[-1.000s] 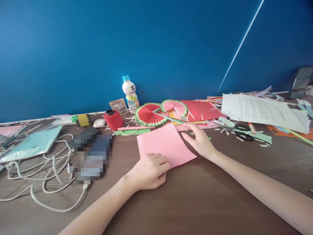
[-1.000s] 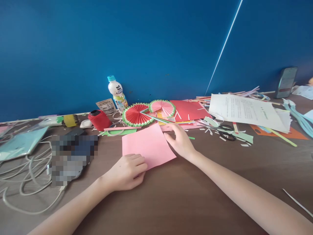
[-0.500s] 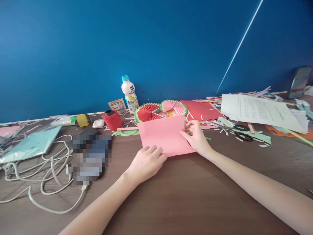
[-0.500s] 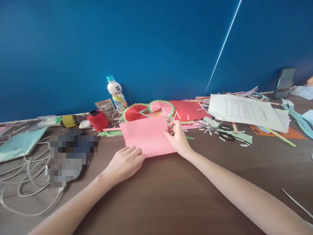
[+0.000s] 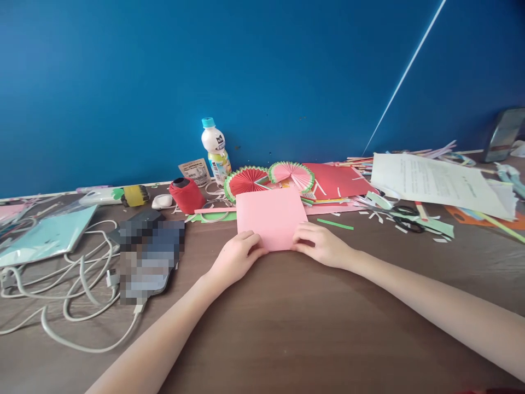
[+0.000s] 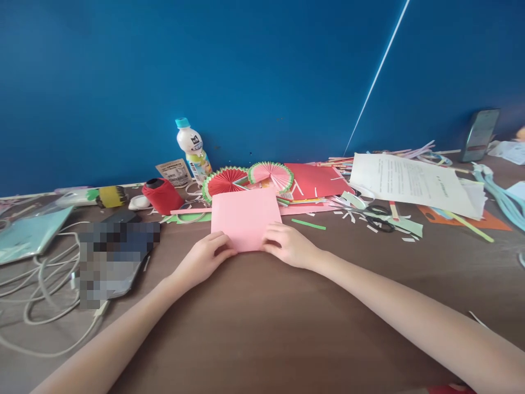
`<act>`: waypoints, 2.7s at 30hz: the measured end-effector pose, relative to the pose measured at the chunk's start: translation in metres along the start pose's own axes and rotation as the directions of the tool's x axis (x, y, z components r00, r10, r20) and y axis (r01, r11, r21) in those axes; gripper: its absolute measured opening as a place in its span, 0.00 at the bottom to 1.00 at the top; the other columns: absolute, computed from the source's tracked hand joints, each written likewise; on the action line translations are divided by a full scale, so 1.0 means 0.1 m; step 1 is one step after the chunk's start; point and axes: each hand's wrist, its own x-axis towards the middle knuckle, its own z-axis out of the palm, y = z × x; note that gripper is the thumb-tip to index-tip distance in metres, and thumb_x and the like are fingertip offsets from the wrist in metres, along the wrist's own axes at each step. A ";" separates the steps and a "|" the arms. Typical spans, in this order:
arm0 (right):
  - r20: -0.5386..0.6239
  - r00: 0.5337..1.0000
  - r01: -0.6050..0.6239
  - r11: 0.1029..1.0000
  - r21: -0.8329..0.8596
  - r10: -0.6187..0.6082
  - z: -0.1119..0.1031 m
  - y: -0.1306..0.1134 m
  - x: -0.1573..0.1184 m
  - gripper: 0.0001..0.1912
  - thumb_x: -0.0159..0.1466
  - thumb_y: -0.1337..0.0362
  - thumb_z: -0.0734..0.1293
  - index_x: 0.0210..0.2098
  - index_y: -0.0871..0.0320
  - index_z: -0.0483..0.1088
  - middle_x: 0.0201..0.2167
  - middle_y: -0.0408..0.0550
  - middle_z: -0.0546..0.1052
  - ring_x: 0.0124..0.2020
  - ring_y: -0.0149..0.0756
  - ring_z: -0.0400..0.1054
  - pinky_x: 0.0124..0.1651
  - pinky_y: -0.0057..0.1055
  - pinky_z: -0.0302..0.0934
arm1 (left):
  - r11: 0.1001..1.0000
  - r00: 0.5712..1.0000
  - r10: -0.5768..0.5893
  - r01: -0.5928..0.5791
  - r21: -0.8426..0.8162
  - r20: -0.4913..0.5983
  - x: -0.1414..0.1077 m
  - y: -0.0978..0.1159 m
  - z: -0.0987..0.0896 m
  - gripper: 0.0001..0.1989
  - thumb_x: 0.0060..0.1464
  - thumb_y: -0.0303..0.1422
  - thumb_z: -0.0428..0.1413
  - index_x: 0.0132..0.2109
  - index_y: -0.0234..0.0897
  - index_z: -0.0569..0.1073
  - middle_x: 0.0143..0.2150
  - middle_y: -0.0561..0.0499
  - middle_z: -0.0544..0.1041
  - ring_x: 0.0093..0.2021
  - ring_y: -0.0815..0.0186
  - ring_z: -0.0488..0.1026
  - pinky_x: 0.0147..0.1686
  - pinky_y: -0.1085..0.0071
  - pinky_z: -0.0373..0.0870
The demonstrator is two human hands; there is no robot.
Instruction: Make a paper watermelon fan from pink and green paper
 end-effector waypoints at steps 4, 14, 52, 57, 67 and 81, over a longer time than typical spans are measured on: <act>0.015 0.999 -0.038 0.999 0.034 0.037 -0.01 0.03 0.00 0.12 0.63 0.58 0.62 0.25 0.56 0.61 0.25 0.44 0.66 0.29 0.34 0.60 0.33 0.29 0.56 | 0.996 0.999 -0.038 0.039 -0.084 0.017 0.01 -0.02 -0.02 0.07 0.55 0.31 0.52 0.28 0.37 0.65 0.30 0.54 0.70 0.33 0.66 0.67 0.35 0.71 0.63; 0.077 0.983 -0.168 0.984 0.055 0.164 0.00 0.04 0.04 0.15 0.63 0.58 0.62 0.24 0.57 0.57 0.25 0.42 0.63 0.27 0.30 0.57 0.30 0.27 0.52 | 0.991 0.997 -0.067 0.071 -0.115 0.035 0.04 -0.01 -0.01 0.08 0.54 0.30 0.49 0.27 0.38 0.63 0.28 0.54 0.68 0.31 0.67 0.66 0.33 0.72 0.61; 0.096 0.985 -0.115 0.964 -0.239 0.141 0.03 0.06 0.07 0.15 0.62 0.61 0.64 0.22 0.57 0.56 0.24 0.42 0.65 0.27 0.32 0.59 0.30 0.27 0.51 | 0.978 0.985 -0.078 0.045 0.204 0.153 0.09 -0.04 -0.05 0.09 0.55 0.34 0.49 0.28 0.38 0.61 0.32 0.51 0.69 0.39 0.61 0.66 0.40 0.64 0.58; 0.102 0.978 -0.153 0.958 -0.243 0.182 0.03 0.07 0.07 0.16 0.62 0.59 0.63 0.22 0.56 0.56 0.25 0.43 0.65 0.28 0.32 0.59 0.30 0.27 0.50 | 0.976 0.979 -0.104 0.066 0.208 0.175 0.09 -0.06 -0.09 0.10 0.55 0.36 0.48 0.27 0.38 0.62 0.33 0.51 0.70 0.39 0.60 0.66 0.41 0.63 0.58; 0.124 0.964 -0.203 0.953 -0.224 0.234 0.01 0.05 0.07 0.17 0.62 0.59 0.63 0.22 0.56 0.54 0.24 0.42 0.64 0.27 0.31 0.58 0.29 0.27 0.49 | 0.973 0.968 -0.114 0.064 0.222 0.224 0.09 -0.10 -0.18 0.11 0.55 0.36 0.49 0.26 0.38 0.62 0.32 0.51 0.71 0.37 0.61 0.66 0.38 0.65 0.58; 0.119 0.968 -0.190 0.957 -0.218 0.219 0.02 0.07 0.07 0.16 0.63 0.59 0.62 0.22 0.57 0.55 0.24 0.42 0.65 0.27 0.31 0.58 0.28 0.27 0.49 | 0.967 0.942 -0.211 0.163 0.195 0.261 0.07 -0.24 -0.26 0.11 0.51 0.39 0.53 0.28 0.38 0.62 0.33 0.51 0.66 0.40 0.58 0.62 0.39 0.64 0.57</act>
